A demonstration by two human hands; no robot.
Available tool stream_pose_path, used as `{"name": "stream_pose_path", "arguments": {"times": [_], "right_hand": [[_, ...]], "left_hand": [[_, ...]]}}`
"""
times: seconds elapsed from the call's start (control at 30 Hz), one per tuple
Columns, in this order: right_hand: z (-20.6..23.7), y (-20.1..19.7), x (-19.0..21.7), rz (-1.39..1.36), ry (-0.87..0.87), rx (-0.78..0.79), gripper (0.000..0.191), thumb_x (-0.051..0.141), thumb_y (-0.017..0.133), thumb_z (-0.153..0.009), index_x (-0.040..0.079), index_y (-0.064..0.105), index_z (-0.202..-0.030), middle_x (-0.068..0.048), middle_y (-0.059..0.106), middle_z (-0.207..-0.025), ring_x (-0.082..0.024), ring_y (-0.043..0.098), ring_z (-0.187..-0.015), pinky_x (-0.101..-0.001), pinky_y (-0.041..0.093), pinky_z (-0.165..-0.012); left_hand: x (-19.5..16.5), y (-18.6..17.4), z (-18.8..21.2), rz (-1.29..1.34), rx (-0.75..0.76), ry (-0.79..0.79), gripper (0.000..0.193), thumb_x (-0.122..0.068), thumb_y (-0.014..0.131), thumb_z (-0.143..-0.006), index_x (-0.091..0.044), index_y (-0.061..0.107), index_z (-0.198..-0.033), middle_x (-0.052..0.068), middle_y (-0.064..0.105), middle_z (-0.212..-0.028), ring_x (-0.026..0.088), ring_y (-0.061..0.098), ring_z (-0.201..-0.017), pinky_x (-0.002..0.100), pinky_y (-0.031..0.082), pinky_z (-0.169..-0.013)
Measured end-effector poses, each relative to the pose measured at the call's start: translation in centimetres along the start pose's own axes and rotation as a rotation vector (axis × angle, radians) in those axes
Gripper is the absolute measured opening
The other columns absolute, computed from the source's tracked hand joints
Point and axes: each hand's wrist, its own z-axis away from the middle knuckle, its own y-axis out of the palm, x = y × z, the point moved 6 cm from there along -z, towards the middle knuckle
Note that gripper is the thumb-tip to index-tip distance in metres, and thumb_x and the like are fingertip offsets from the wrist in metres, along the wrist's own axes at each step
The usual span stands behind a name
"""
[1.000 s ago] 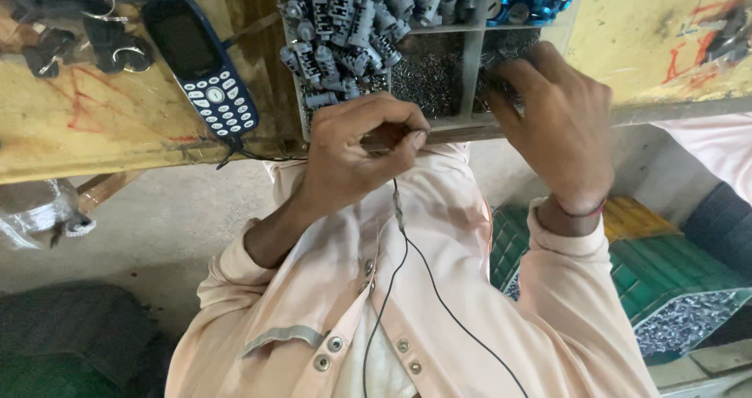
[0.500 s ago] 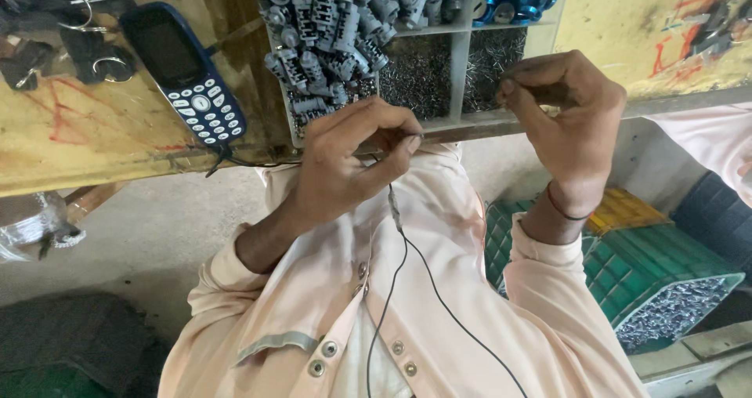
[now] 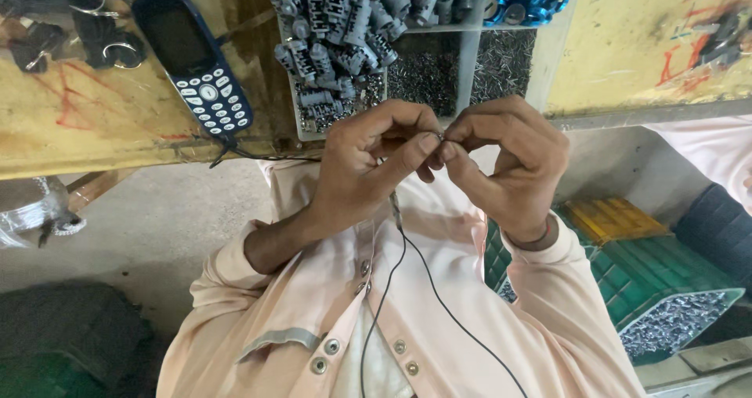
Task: The person sits at a workshop bench and assembles small fittings by hand, picking individual parts from compartment bins and pressing or twisting them together. They repeatedly reach into the bins, fit a part onto the piece held in the other hand, and set the assembled piece aside on the bench.
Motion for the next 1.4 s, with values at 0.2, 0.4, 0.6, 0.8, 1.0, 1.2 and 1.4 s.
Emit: {"name": "stream_pose_path", "arguments": {"times": [0.2, 0.4, 0.6, 0.8, 1.0, 1.2, 1.4], "right_hand": [[-0.4, 0.0, 0.6, -0.044, 0.049, 0.031, 0.014, -0.006, 0.079, -0.093, -0.006, 0.07, -0.104, -0.014, 0.068, -0.101, -0.014, 0.07, -0.081, -0.0218, 0.058, -0.071], [-0.5, -0.1, 0.4, -0.074, 0.096, 0.065, 0.013, -0.005, 0.078, -0.094, -0.007, 0.07, -0.103, -0.014, 0.068, -0.102, -0.013, 0.071, -0.082, -0.0219, 0.059, -0.072], [-0.5, 0.4, 0.9, 0.13, -0.113, -0.046, 0.018, -0.008, 0.081, -0.088, -0.007, 0.066, -0.099, -0.016, 0.068, -0.098, -0.023, 0.07, -0.082, -0.0285, 0.057, -0.072], [0.3, 1.2, 0.1, 0.198, -0.413, -0.018, 0.023, -0.014, 0.079, -0.087, 0.001, 0.074, -0.103, -0.014, 0.072, -0.098, -0.026, 0.074, -0.086, -0.032, 0.06, -0.077], [-2.2, 0.4, -0.9, -0.335, 0.065, 0.162, 0.028, -0.005, 0.076, -0.088, 0.006, 0.067, -0.111, -0.006, 0.071, -0.102, -0.019, 0.072, -0.088, -0.0274, 0.058, -0.078], [-7.6, 1.0, 1.1, 0.475, -0.291, -0.014, 0.025, -0.007, 0.081, -0.103, 0.0, 0.069, -0.124, -0.014, 0.064, -0.109, -0.025, 0.067, -0.087, -0.0333, 0.052, -0.075], [-8.1, 0.1, -1.1, 0.112, -0.209, 0.034, 0.027, -0.011, 0.066, -0.106, 0.004, 0.058, -0.126, -0.014, 0.063, -0.124, -0.02, 0.069, -0.091, -0.028, 0.056, -0.077]], "left_hand": [[0.3, 0.1, 0.0, -0.034, -0.008, -0.008, 0.024, -0.016, 0.064, -0.109, 0.006, 0.062, -0.119, 0.009, 0.071, -0.102, 0.012, 0.072, -0.089, 0.027, 0.065, -0.077], [0.0, 0.2, -0.1, -0.092, 0.007, 0.017, 0.024, -0.016, 0.063, -0.109, 0.005, 0.062, -0.12, 0.009, 0.071, -0.104, 0.012, 0.074, -0.091, 0.026, 0.066, -0.077], [-2.4, 0.3, 0.3, -0.435, -0.049, 0.227, 0.017, -0.013, 0.065, -0.112, 0.003, 0.065, -0.116, 0.007, 0.067, -0.107, 0.008, 0.072, -0.092, 0.021, 0.062, -0.078], [-2.5, -0.6, -0.4, -0.431, 0.026, 0.087, 0.012, -0.008, 0.067, -0.103, 0.001, 0.07, -0.109, 0.004, 0.067, -0.101, 0.004, 0.062, -0.079, 0.018, 0.052, -0.066], [-1.9, -0.9, 0.1, -0.385, 0.055, 0.082, 0.012, -0.009, 0.067, -0.103, 0.0, 0.068, -0.11, -0.001, 0.064, -0.096, 0.002, 0.057, -0.078, 0.018, 0.048, -0.067], [0.6, -1.2, 0.1, -0.011, 0.052, -0.135, 0.014, -0.011, 0.066, -0.103, 0.001, 0.065, -0.109, -0.001, 0.062, -0.092, 0.002, 0.057, -0.074, 0.02, 0.051, -0.064], [0.3, -0.8, 0.0, -0.134, 0.063, -0.079, 0.011, -0.01, 0.066, -0.099, 0.001, 0.067, -0.103, 0.0, 0.066, -0.093, 0.002, 0.059, -0.074, 0.019, 0.053, -0.064]]}}
